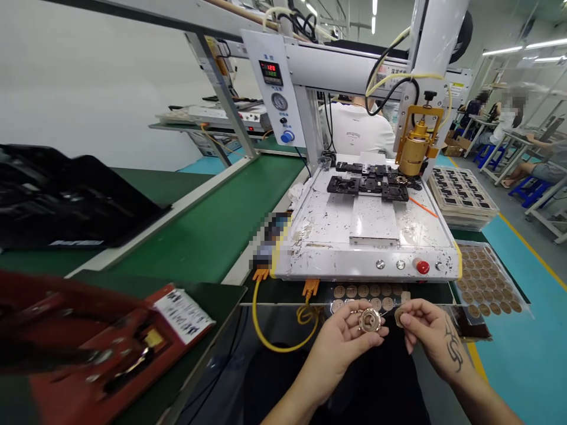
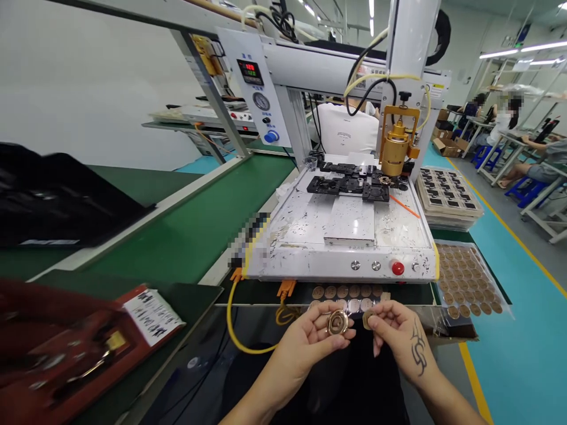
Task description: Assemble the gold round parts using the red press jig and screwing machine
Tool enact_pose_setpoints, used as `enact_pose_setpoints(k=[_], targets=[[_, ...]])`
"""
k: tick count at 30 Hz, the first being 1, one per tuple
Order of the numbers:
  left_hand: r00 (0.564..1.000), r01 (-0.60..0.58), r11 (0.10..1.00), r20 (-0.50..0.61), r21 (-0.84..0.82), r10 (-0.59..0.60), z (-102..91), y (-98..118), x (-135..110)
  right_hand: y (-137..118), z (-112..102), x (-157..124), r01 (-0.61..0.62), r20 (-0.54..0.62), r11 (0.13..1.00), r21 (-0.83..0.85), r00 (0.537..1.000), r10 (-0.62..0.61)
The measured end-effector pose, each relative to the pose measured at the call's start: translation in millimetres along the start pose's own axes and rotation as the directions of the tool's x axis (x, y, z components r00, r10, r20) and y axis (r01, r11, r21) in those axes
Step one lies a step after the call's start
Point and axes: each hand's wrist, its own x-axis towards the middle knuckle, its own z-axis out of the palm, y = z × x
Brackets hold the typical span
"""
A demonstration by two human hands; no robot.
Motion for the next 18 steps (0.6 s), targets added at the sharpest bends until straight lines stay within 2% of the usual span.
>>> enact_pose_setpoints(k=[4, 9, 12, 18], targets=[[0.998, 0.02, 0.997, -0.056, -0.069, -0.023, -0.6, 9.0, -16.5, 3.4, 10.5, 7.0, -0.096, 0.082, 0.991, 0.09, 0.993, 0.088], [0.996, 0.007, 0.99, -0.084, -0.142, -0.019, -2.1, 13.8, -29.8, 2.1, 12.5, 3.3, -0.073, 0.154, 0.995, 0.069, 0.986, 0.062], [0.998, -0.011, 0.989, -0.062, -0.146, 0.002, -4.2, 13.4, -35.4, -3.2, 11.8, -1.6, -0.099, 0.219, 0.995, 0.029, 0.971, 0.09], [0.998, -0.056, 0.994, -0.013, -0.096, 0.055, -4.6, 12.4, -42.2, -11.5, 16.5, -5.4, -0.166, 0.288, 0.984, 0.072, 0.948, 0.138]])
